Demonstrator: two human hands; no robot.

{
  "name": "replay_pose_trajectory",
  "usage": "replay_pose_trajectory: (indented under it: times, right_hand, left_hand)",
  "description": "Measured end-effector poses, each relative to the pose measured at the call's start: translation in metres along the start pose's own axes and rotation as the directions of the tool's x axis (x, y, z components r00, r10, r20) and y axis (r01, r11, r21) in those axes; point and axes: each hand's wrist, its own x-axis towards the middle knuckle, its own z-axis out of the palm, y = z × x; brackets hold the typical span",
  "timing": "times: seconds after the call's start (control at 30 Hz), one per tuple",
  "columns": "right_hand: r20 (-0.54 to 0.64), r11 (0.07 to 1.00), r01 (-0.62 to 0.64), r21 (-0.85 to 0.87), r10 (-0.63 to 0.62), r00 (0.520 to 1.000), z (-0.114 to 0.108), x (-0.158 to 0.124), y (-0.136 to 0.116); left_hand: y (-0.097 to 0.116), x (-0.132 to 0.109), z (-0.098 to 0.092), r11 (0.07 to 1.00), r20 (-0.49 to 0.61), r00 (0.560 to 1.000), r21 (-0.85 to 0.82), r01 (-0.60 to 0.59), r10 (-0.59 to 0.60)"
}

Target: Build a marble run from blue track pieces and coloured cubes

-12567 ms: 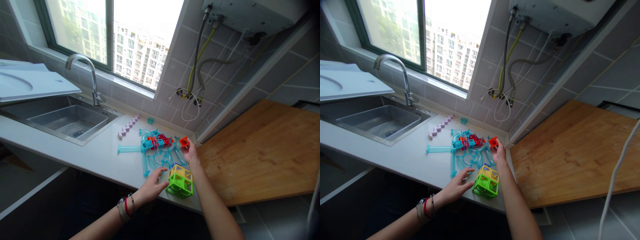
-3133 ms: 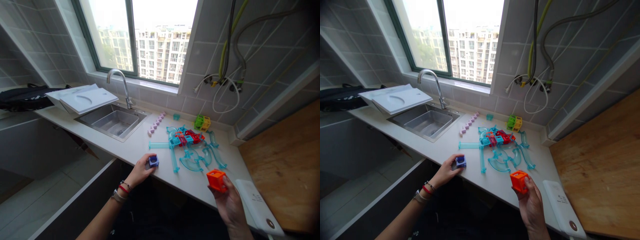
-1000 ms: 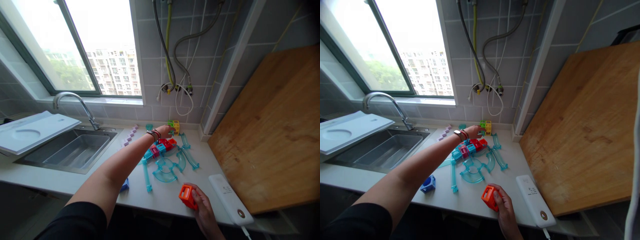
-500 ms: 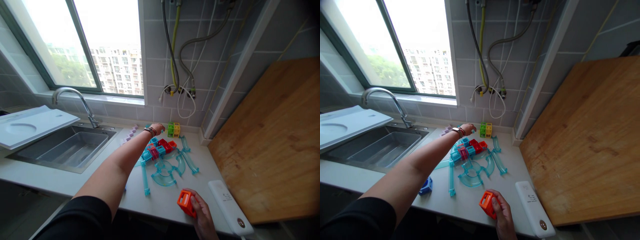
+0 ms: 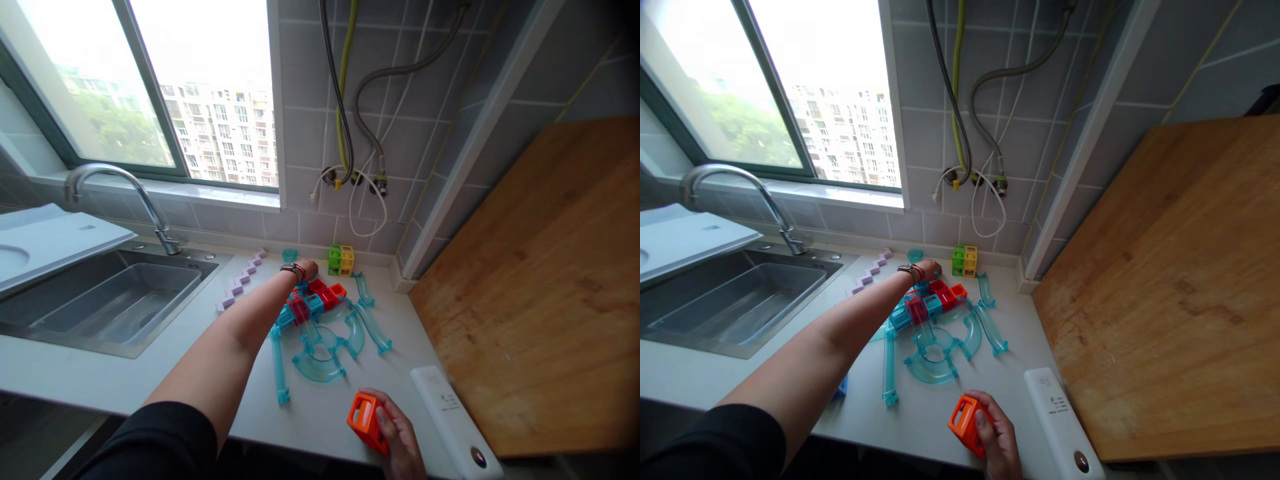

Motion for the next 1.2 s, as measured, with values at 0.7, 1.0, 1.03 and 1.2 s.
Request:
replay_pose_trajectory:
  times: [0.7,1.0,1.03,1.2]
  right_hand:
    - [-0.028,0.77,0.468,-0.434,-0.531,0.847,0.065,0.109,-0.139]
    - [0.447,-0.248,0.445,-0.861,0.053,0.893,0.117,0.267,-0.162]
    - [0.469,-0.286,0.482,-0.828,0.117,0.876,0.119,0.272,-0.158]
    - [0.512,-0.394,0.598,-0.698,0.308,0.802,0.126,0.282,-0.132]
  left_hand:
    - [0.056,-0.097,0.012,0.97,-0.189,0.957,-0.062,-0.236,0.221]
    - [0.055,-0.094,0.013,0.989,-0.166,0.982,-0.107,-0.105,0.086]
    - [0.054,-0.093,0.014,0.988,-0.165,0.983,-0.112,-0.102,0.082]
    - [0.053,-0.09,0.017,0.985,-0.172,0.982,-0.141,-0.101,0.076]
